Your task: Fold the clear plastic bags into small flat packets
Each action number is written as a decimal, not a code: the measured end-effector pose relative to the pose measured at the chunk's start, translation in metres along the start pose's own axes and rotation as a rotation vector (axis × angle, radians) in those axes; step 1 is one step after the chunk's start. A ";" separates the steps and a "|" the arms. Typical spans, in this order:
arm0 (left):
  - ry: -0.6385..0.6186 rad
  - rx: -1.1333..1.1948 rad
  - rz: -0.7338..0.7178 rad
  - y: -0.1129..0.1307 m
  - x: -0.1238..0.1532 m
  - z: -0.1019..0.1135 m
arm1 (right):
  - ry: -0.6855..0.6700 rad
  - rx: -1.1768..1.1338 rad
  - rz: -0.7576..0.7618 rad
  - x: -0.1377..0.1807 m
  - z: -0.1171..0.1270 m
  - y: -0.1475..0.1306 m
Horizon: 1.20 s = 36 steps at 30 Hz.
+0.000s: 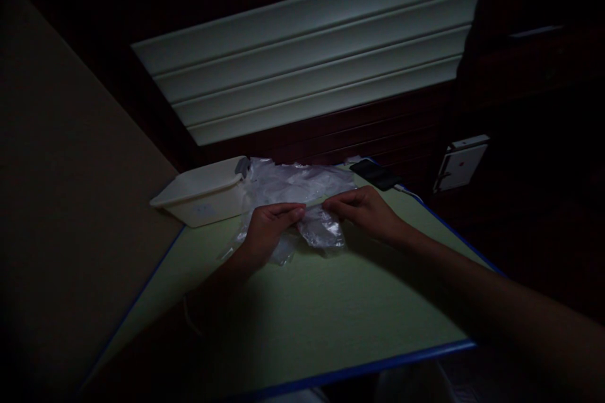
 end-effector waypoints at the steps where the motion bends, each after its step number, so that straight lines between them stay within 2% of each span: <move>1: 0.002 0.014 0.011 -0.001 0.000 0.000 | -0.003 0.009 0.002 0.000 0.000 0.000; 12: -0.006 0.145 0.050 -0.010 -0.001 0.001 | 0.059 -0.049 -0.039 -0.003 0.006 0.006; 18: -0.163 0.161 0.127 -0.020 0.006 -0.019 | 0.073 -0.072 -0.053 -0.003 0.007 0.008; 25: -0.081 0.005 0.131 -0.025 0.005 -0.010 | 0.064 -0.118 -0.077 -0.004 0.005 0.016; 28: -0.059 0.044 0.119 -0.023 0.004 -0.008 | 0.023 -0.163 -0.079 -0.004 0.001 0.014; 33: 0.007 0.052 0.130 -0.023 0.003 -0.002 | -0.177 -0.200 -0.122 -0.002 -0.018 0.014; 36: 0.006 0.034 0.131 -0.023 0.002 -0.003 | -0.204 -0.178 -0.113 -0.002 -0.021 0.016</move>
Point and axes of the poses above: each hand's wrist, its own x-axis away from the middle knuckle, its own z-axis out of the back of the hand, y = z × x, the point moved 10 cm from there along -x, towards the middle knuckle, and after that the axes turned 4 degrees about x, right-handed, at the moved point
